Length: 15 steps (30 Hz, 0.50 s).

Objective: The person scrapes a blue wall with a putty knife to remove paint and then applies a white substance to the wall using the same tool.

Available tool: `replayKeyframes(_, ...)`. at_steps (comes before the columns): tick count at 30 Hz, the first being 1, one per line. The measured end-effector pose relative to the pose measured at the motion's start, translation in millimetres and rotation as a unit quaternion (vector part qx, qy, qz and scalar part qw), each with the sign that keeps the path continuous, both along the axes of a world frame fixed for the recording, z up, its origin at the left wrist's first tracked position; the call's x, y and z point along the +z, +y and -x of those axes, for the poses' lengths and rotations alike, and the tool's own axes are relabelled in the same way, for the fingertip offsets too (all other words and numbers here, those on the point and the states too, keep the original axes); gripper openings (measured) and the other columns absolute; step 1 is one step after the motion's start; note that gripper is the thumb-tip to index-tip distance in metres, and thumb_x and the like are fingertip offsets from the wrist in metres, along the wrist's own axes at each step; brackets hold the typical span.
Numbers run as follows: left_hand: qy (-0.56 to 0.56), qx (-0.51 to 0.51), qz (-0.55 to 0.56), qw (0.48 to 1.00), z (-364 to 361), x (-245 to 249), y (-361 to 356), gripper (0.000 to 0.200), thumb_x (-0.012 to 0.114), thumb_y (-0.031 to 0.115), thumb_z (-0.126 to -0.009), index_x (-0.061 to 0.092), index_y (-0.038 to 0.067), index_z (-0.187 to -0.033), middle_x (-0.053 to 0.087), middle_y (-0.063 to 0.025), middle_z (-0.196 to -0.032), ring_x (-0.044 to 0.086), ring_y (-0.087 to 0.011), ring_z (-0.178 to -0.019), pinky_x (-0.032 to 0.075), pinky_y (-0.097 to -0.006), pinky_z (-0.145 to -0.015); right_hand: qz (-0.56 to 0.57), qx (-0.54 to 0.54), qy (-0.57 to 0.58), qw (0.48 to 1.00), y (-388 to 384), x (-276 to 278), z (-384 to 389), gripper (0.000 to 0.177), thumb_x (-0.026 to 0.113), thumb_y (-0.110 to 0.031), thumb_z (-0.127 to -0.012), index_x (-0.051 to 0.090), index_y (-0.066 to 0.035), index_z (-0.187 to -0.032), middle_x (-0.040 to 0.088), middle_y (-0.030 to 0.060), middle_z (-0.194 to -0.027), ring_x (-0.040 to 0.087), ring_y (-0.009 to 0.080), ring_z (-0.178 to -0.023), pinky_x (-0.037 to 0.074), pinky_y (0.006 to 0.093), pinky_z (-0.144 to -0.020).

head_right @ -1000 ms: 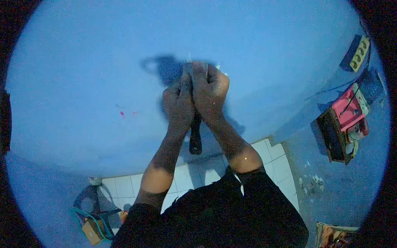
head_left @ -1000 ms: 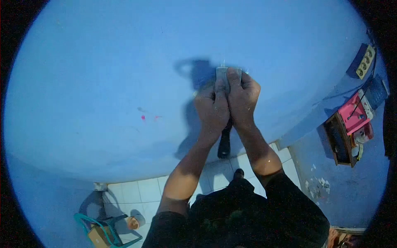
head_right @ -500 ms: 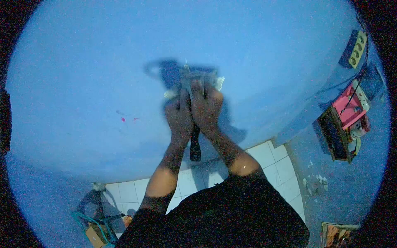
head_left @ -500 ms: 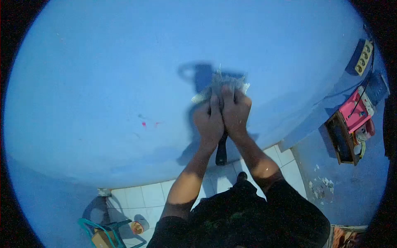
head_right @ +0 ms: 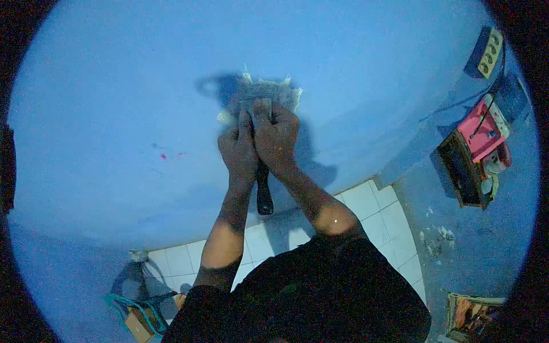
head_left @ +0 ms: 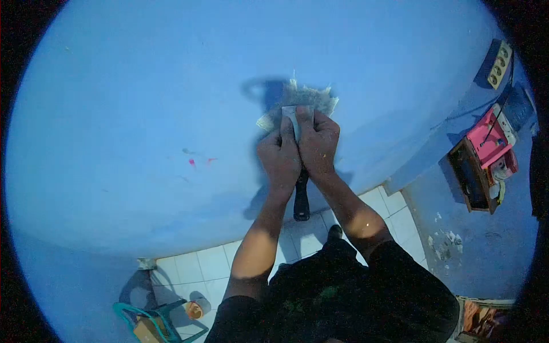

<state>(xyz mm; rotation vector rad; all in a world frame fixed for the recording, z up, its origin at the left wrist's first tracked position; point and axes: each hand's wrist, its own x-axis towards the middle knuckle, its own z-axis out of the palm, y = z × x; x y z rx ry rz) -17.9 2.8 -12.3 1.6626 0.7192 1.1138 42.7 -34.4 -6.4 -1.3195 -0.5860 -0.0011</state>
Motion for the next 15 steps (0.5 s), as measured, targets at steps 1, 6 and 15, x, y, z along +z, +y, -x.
replayKeyframes(1,0.001,0.001,-0.002,1.0,-0.6,6.8,2.0,0.047,0.047,0.034,-0.087,0.054,-0.004,-0.06,0.047,-0.0035,-0.048,0.039,-0.0079,-0.048,0.031,-0.0312,-0.043,-0.014,-0.009,-0.012,1.0,1.4,6.9,-1.1,0.026,0.056,-0.019,-0.082,0.057,0.002,-0.066,0.05,0.0031,-0.051,0.042,0.0068,-0.05,0.034,0.0275,-0.044)
replayKeyframes(6,-0.005,0.016,-0.039,0.999,-2.2,11.5,4.1,0.046,0.049,0.033,-0.086,0.054,-0.005,-0.06,0.048,-0.0041,-0.047,0.04,-0.0077,-0.049,0.033,-0.0302,-0.044,-0.024,0.024,0.021,0.999,4.9,2.2,-6.6,0.025,0.057,-0.019,-0.081,0.058,0.001,-0.066,0.051,0.0027,-0.052,0.042,0.0064,-0.049,0.034,0.0266,-0.043)
replayKeyframes(15,-0.081,0.033,-0.024,0.996,-7.9,19.0,0.8,0.043,0.052,0.026,-0.084,0.049,-0.007,-0.057,0.039,-0.0082,-0.041,0.035,-0.0092,-0.044,0.032,-0.0326,-0.041,-0.022,-0.024,-0.02,0.999,3.8,14.5,0.1,0.027,0.056,-0.02,-0.083,0.057,0.002,-0.066,0.052,0.0006,-0.054,0.044,0.0051,-0.05,0.035,0.0244,-0.043)
